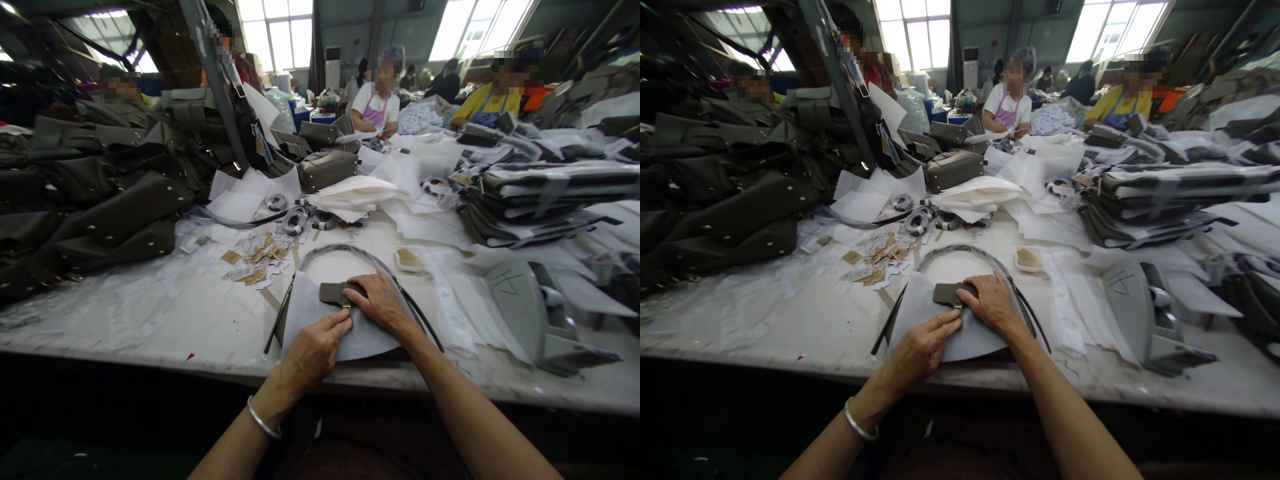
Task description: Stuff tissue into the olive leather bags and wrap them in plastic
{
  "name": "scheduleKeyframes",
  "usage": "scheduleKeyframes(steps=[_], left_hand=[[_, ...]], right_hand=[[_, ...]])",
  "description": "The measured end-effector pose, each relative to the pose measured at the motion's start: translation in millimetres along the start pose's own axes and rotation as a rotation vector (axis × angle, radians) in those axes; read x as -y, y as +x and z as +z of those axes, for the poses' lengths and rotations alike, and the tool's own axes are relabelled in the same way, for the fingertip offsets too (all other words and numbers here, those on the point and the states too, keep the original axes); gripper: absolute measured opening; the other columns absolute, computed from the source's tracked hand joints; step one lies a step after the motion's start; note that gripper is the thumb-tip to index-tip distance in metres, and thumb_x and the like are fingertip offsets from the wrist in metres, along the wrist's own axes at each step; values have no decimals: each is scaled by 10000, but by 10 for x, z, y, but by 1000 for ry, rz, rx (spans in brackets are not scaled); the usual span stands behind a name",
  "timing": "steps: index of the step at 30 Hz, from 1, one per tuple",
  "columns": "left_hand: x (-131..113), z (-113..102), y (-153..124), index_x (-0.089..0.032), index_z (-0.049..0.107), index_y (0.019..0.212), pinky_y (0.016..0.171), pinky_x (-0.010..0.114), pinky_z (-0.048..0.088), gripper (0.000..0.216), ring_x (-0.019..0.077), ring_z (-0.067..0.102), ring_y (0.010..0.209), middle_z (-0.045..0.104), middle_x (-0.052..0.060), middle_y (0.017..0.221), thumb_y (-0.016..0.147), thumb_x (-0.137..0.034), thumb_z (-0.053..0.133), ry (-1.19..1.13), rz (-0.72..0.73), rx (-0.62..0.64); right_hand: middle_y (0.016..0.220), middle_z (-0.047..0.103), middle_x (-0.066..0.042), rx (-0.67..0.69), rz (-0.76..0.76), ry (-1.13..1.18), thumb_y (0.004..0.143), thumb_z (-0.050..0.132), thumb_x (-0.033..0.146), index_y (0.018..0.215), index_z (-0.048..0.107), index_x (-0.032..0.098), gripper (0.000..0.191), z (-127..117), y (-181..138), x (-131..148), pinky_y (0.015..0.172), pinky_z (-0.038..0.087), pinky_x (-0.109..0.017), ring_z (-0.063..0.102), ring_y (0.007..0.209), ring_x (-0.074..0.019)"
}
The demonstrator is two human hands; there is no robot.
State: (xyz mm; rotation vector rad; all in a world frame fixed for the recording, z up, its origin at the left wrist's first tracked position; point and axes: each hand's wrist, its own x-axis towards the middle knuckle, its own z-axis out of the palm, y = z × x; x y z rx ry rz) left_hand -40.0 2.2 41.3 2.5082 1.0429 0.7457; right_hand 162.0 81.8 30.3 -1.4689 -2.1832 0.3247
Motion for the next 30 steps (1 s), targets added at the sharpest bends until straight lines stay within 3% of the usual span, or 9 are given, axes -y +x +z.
scheduleKeyframes(steps=[7,11,16,18,22,26,30], left_hand=[[-69,-7,-23,-169,487,1364,1102,395,449,428,222,505,1316,534,131,1420,935,-167,480,133,39,58],[-128,1,-31,-167,448,1391,1107,405,435,452,241,488,1332,502,140,1448,950,-238,515,157,22,84],[-230,30,115,-166,523,1291,1025,392,485,391,260,587,1190,591,113,1341,921,-277,586,214,-44,140],[-241,6,186,-179,563,1219,979,390,499,328,258,616,1115,634,95,1259,913,-288,604,238,-44,178],[-150,-88,176,-184,548,1245,988,398,473,416,266,603,1125,644,98,1228,889,-376,645,252,71,230],[-7,-126,21,-179,463,1362,1062,439,402,594,294,531,1248,530,124,1415,863,-426,670,275,162,219],[19,-126,15,-207,447,1384,1054,412,392,588,268,538,1239,529,107,1420,882,-440,644,295,168,223]], right_hand=[[1096,720,-54,-116,-63,-41,909,583,418,1095,672,230,279,47,-19,-23,1140,216,-491,620,1075,-232],[1065,727,-37,-104,-69,-12,913,581,394,1045,685,248,222,74,-23,-37,1146,205,-501,636,1034,-223],[1073,720,-49,-95,-67,21,896,608,359,1071,675,238,223,58,-16,-29,1139,213,-519,633,1040,-240],[1081,713,-62,-94,-96,47,872,634,323,1088,673,235,236,-10,-21,6,1106,275,-510,619,1062,-253],[961,710,-48,34,-203,158,857,638,257,969,704,238,131,-214,-118,84,917,460,-365,627,965,-219],[862,709,-10,226,-182,268,893,582,241,880,721,242,140,-345,-307,66,795,506,-278,652,835,-166],[989,723,-27,215,-167,222,917,553,260,1086,708,251,229,-330,-406,-4,858,517,-303,665,919,-181]])
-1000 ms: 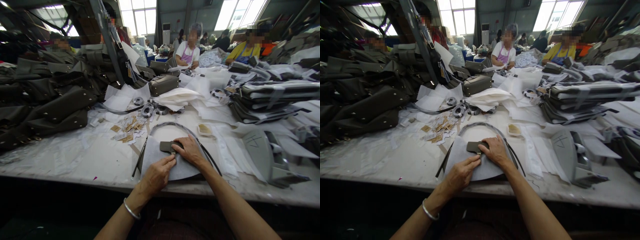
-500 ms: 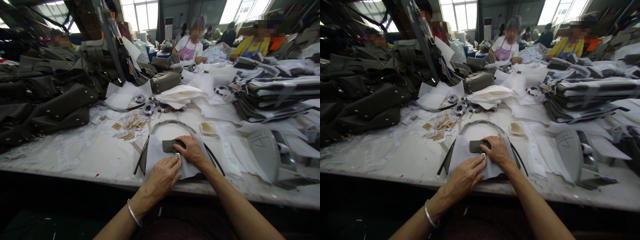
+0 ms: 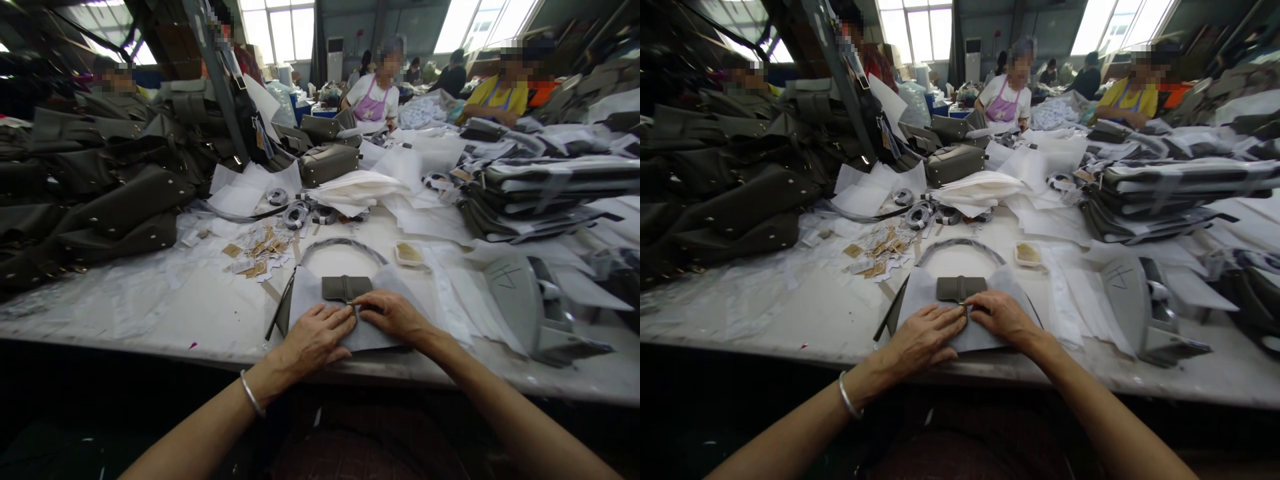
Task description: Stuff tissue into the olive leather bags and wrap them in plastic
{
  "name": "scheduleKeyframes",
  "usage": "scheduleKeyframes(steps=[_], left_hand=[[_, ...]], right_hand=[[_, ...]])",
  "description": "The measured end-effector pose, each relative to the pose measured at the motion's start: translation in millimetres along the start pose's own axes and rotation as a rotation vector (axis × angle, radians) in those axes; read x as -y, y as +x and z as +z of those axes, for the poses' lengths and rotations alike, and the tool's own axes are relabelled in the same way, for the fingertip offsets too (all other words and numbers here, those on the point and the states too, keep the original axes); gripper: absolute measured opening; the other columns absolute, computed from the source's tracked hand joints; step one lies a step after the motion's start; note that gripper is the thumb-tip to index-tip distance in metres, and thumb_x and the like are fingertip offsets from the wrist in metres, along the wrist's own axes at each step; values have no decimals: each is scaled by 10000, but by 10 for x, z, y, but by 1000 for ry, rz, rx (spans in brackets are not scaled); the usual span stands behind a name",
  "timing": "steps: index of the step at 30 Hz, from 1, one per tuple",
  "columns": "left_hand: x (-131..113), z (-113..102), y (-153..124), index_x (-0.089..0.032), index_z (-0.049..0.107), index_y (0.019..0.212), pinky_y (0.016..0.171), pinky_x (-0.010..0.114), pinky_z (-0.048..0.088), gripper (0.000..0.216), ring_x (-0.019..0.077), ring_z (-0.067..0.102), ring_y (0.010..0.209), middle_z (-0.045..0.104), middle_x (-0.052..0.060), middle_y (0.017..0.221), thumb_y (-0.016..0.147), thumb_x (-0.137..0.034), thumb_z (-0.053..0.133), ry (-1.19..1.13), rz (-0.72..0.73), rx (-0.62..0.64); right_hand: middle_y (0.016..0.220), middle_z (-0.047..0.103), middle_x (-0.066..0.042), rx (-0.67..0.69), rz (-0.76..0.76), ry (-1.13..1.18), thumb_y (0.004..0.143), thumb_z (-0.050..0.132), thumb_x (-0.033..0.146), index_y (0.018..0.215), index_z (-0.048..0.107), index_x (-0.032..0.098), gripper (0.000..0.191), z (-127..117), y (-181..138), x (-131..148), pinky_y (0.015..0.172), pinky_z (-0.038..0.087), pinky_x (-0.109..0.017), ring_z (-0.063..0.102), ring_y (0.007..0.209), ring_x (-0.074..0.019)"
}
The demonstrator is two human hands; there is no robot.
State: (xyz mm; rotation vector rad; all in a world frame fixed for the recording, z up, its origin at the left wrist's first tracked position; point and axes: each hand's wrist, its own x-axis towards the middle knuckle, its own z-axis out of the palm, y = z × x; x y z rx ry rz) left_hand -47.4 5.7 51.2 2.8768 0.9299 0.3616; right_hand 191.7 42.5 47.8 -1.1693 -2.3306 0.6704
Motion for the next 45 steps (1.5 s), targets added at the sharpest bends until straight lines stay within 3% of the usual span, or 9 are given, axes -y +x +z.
scheduleKeyframes(steps=[3,10,16,20,23,26,29,37,45], left_hand=[[-42,-55,104,-208,495,1326,1001,398,421,523,249,568,1175,583,97,1338,888,-459,631,43,-25,30],[-258,-107,171,-181,558,1201,1030,457,399,446,255,576,1097,622,88,1197,873,-470,649,107,-75,84],[-271,-24,66,-197,500,1298,1070,501,365,603,296,523,1224,584,97,1310,829,-531,679,56,-110,75],[-183,-16,15,-181,393,1410,1090,525,335,854,332,478,1293,516,148,1409,751,-625,707,54,-52,106],[-140,-61,-6,-164,341,1448,1091,508,332,766,319,469,1307,482,160,1446,847,-518,658,72,-19,122],[-64,-166,27,-189,390,1414,1022,410,401,504,248,550,1215,543,113,1392,943,-293,535,51,20,144],[47,-315,94,-240,442,1370,930,319,440,428,185,600,1125,609,62,1300,949,-166,472,29,87,175],[108,-478,74,-209,432,1371,804,323,488,449,197,624,1017,604,71,1293,933,-123,486,152,184,179],[206,-373,-31,-186,389,1417,918,331,500,447,210,598,1115,591,92,1319,975,-141,441,112,235,153]], right_hand=[[1082,685,-58,-29,-66,-18,939,523,248,1156,687,242,272,58,26,-47,866,529,-303,658,950,-176],[979,689,-58,-6,-67,1,925,559,193,1033,738,210,210,149,18,-33,838,544,-289,668,879,-166],[966,677,-53,42,11,-16,940,517,172,968,753,218,242,212,-30,52,784,536,-277,656,826,-159],[926,664,-42,34,46,65,899,590,162,905,752,209,169,190,49,34,803,524,-279,647,832,-158],[948,659,-48,23,21,81,904,590,174,955,738,204,160,147,63,46,827,519,-294,644,865,-166],[981,653,-56,44,-29,60,925,563,198,1013,725,207,185,101,44,83,849,520,-309,643,885,-171],[1023,642,-64,59,-59,50,919,566,193,1083,704,209,215,60,30,123,865,525,-317,640,907,-174],[1106,606,-81,10,-97,43,935,543,219,1220,635,222,300,81,-35,165,913,525,-345,616,990,-192],[1097,616,-64,-20,-8,65,934,574,297,1209,656,250,290,125,-30,172,889,520,-324,626,964,-184]])
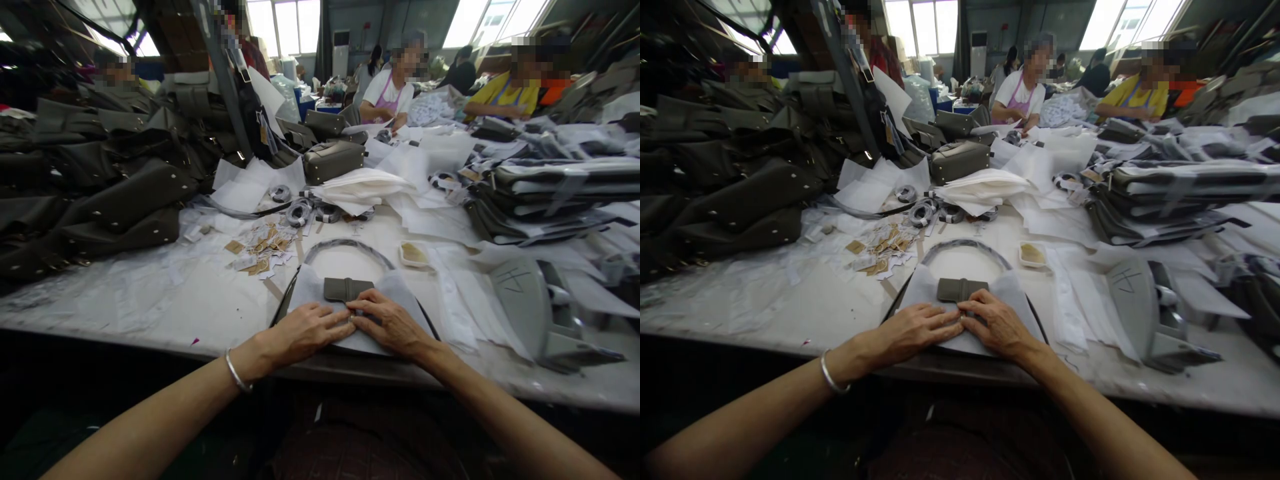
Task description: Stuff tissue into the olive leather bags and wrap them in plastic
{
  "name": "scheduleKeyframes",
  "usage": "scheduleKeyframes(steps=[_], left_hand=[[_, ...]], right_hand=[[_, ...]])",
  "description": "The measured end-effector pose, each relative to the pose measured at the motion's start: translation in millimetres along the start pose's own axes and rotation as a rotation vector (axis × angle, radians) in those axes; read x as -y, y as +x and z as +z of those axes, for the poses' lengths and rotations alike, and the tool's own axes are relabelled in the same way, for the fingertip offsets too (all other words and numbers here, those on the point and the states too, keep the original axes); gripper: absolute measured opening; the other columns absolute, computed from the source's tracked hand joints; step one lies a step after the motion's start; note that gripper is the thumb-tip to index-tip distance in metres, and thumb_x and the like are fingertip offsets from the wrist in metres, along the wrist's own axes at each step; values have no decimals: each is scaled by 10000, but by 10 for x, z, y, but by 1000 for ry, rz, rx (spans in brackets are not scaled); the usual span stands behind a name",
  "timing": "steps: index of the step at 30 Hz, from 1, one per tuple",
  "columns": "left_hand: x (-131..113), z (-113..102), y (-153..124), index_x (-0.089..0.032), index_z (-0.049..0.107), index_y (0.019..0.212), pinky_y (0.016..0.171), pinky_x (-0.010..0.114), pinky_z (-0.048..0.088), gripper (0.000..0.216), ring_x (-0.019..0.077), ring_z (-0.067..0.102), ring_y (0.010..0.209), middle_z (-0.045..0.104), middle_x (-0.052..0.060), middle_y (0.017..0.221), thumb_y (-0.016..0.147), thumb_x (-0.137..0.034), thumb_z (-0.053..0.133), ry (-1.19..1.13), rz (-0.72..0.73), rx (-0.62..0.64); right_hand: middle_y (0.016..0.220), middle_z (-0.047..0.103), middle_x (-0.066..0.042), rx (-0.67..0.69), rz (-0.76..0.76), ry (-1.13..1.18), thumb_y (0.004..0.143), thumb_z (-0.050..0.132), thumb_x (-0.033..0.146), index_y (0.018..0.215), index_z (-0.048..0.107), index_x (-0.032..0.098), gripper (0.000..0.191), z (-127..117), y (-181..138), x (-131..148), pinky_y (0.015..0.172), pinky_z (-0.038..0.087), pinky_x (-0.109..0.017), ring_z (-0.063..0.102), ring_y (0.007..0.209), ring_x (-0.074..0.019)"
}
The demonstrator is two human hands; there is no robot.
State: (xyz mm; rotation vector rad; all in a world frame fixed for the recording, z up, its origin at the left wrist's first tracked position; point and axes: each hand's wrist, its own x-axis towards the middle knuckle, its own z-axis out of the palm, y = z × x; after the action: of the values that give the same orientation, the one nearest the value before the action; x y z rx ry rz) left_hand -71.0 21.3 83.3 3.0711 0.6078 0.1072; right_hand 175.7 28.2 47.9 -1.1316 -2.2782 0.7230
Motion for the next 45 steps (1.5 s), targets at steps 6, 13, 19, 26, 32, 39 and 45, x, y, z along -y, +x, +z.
scheduleKeyframes(steps=[6,13,19,26,32,39,45], left_hand=[[-41,184,-94,-135,495,1299,908,342,511,327,203,608,1075,650,123,1171,996,-140,370,58,-26,-160],[-96,243,-121,-161,571,1164,855,325,511,258,185,627,996,675,104,1035,999,-166,373,70,-112,-178],[-109,271,-118,-163,573,1174,856,332,499,263,198,627,1006,668,112,1078,999,-181,377,66,-137,-166],[-178,152,-73,-161,581,1133,883,356,490,206,212,620,1018,671,87,1048,944,-146,500,-34,-227,-63],[-321,-153,68,-178,598,951,843,326,502,146,201,632,899,657,40,946,913,-319,607,-327,-431,43],[-376,150,133,-171,590,886,801,355,497,157,221,623,878,650,50,921,932,-321,585,-207,-431,-60],[-372,175,116,-172,552,1167,870,360,515,265,227,623,1020,644,79,1158,924,-270,596,-264,-424,-160]], right_hand=[[1096,617,-60,-54,66,99,965,529,316,1191,674,268,272,34,5,-27,908,504,-335,617,990,-184],[1142,622,-80,-125,46,129,957,542,318,1121,714,258,245,58,5,-39,967,496,-366,608,1071,-210],[1144,609,-85,-137,-18,62,948,565,296,1172,684,251,258,138,-37,-56,947,513,-353,610,1064,-204],[1107,609,-80,-111,-95,-40,916,621,298,1119,703,251,224,164,-37,-75,887,535,-351,626,987,-199],[1122,615,-69,-19,-89,-61,896,651,282,1087,708,258,201,136,-23,-68,875,527,-340,629,994,-194],[1010,674,-32,27,51,36,815,735,259,1068,719,256,253,92,19,-32,834,519,-310,645,883,-170],[955,635,-18,184,178,-98,796,743,239,928,747,255,133,20,166,145,734,486,-268,620,808,-161]])
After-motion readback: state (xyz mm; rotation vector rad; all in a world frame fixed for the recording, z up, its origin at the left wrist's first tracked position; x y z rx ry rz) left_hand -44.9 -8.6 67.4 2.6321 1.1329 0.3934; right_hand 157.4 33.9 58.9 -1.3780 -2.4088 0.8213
